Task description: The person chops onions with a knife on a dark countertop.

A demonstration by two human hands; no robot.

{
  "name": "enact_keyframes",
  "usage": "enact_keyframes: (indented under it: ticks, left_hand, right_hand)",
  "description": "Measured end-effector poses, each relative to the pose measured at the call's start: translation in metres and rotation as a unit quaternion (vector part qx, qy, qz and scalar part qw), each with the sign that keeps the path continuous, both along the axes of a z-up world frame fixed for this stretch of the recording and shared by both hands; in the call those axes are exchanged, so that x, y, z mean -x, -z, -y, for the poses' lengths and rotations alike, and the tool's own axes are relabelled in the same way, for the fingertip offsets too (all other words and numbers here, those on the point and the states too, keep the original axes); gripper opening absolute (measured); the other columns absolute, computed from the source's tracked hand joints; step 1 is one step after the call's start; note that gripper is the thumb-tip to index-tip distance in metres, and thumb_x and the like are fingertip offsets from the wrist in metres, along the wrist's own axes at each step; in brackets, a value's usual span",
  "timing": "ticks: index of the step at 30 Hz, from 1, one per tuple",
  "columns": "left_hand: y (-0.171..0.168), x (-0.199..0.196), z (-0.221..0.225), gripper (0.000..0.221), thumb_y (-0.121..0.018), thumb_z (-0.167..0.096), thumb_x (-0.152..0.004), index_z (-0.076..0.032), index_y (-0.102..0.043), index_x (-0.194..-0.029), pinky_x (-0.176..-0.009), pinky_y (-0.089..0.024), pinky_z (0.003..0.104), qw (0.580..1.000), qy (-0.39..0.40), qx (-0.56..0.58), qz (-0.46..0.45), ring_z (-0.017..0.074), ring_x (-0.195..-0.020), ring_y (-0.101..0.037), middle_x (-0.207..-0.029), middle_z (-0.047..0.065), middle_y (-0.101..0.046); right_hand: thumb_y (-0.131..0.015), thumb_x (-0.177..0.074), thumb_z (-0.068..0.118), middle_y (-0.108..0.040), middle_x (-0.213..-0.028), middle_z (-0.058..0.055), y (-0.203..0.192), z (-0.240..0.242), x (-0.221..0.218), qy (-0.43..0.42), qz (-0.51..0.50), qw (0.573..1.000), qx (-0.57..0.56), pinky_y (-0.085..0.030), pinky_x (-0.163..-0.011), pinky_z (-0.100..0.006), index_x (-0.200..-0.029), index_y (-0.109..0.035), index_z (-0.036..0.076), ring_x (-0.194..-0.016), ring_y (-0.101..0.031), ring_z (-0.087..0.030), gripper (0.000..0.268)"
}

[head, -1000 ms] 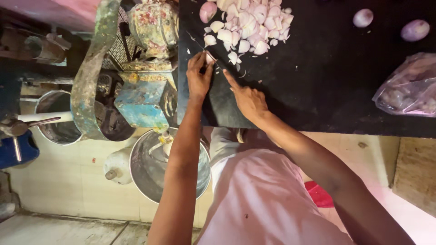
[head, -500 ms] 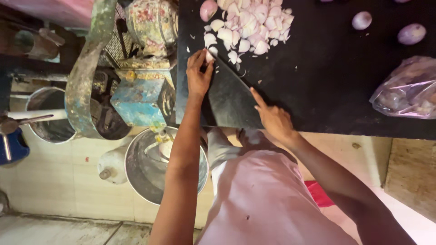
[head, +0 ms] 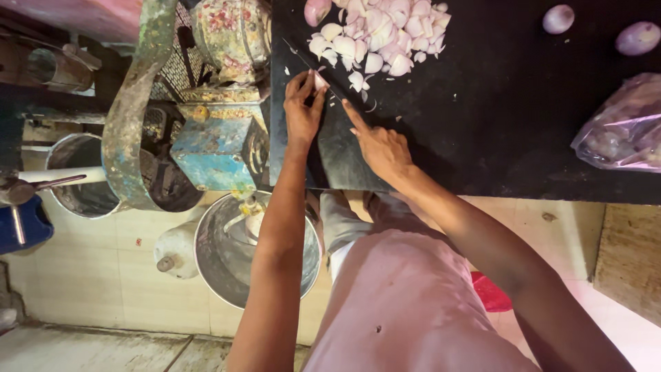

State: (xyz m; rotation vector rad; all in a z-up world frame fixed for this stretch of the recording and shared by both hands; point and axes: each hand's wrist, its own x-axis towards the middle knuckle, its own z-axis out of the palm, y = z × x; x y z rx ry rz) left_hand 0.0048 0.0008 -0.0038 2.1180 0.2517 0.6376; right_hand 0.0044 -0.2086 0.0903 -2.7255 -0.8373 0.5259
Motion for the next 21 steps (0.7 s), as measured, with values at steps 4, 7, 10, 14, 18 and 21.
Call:
enact_keyframes:
  ticks: [4, 7, 10, 14, 18, 21]
  left_hand:
    - [0.001, 0.000, 0.001, 0.043, -0.080, -0.008, -0.092, 0.002, -0.068, -0.132, -0.100, -0.055, 0.039, 1.000, 0.008, 0.004, 0.011, 0.0330, -0.120, -0.064, -0.130, 0.018, -0.066]
    - [0.004, -0.001, 0.000, 0.042, -0.080, -0.007, -0.091, 0.001, -0.068, -0.131, -0.092, -0.058, 0.035, 0.999, 0.007, 0.029, -0.011, 0.0311, -0.116, -0.065, -0.129, 0.018, -0.065]
    - [0.008, -0.002, -0.001, 0.042, -0.079, -0.005, -0.092, 0.002, -0.067, -0.131, -0.092, -0.059, 0.035, 1.000, 0.015, 0.012, 0.006, 0.0317, -0.118, -0.063, -0.131, 0.018, -0.064]
    - [0.007, -0.005, 0.000, 0.045, -0.080, -0.005, -0.089, 0.001, -0.068, -0.131, -0.092, -0.058, 0.035, 1.000, -0.002, 0.006, 0.001, 0.0305, -0.114, -0.064, -0.129, 0.018, -0.064]
    - [0.006, 0.000, 0.000, 0.046, -0.080, -0.005, -0.088, 0.000, -0.068, -0.132, -0.094, -0.056, 0.036, 1.000, 0.000, 0.002, -0.011, 0.0311, -0.114, -0.064, -0.129, 0.017, -0.066]
    - [0.005, 0.001, 0.002, 0.045, -0.081, -0.007, -0.088, 0.000, -0.069, -0.131, -0.093, -0.057, 0.036, 1.000, 0.002, 0.009, -0.004, 0.0315, -0.115, -0.064, -0.129, 0.018, -0.065]
  right_hand:
    - [-0.047, -0.110, 0.034, -0.070, -0.073, -0.023, 0.003, 0.001, -0.002, 0.000, -0.008, 1.000, 0.015, -0.058, -0.062, -0.058, -0.165, -0.009, 0.039, -0.066, -0.072, -0.043, 0.067]
    - [-0.048, -0.109, 0.033, -0.070, -0.072, -0.023, 0.012, -0.006, -0.009, 0.007, -0.026, 1.000, -0.009, -0.057, -0.062, -0.059, -0.165, -0.010, 0.039, -0.067, -0.071, -0.044, 0.068]
    - [-0.051, -0.107, 0.032, -0.070, -0.072, -0.023, 0.020, 0.005, -0.009, 0.009, -0.039, 0.998, -0.048, -0.056, -0.061, -0.059, -0.164, -0.013, 0.039, -0.065, -0.070, -0.045, 0.069]
    - [-0.051, -0.109, 0.034, -0.068, -0.068, -0.022, 0.008, 0.054, 0.024, -0.004, 0.001, 1.000, 0.005, -0.058, -0.058, -0.056, -0.165, -0.016, 0.041, -0.062, -0.071, -0.041, 0.066]
    - [-0.049, -0.108, 0.038, -0.067, -0.064, -0.022, 0.003, 0.075, 0.031, 0.027, -0.025, 0.996, 0.075, -0.057, -0.058, -0.058, -0.164, -0.016, 0.040, -0.059, -0.070, -0.042, 0.066]
    - [-0.049, -0.108, 0.036, -0.069, -0.066, -0.023, 0.007, 0.060, 0.018, 0.045, -0.023, 0.999, 0.010, -0.055, -0.057, -0.059, -0.164, -0.017, 0.039, -0.059, -0.069, -0.045, 0.065]
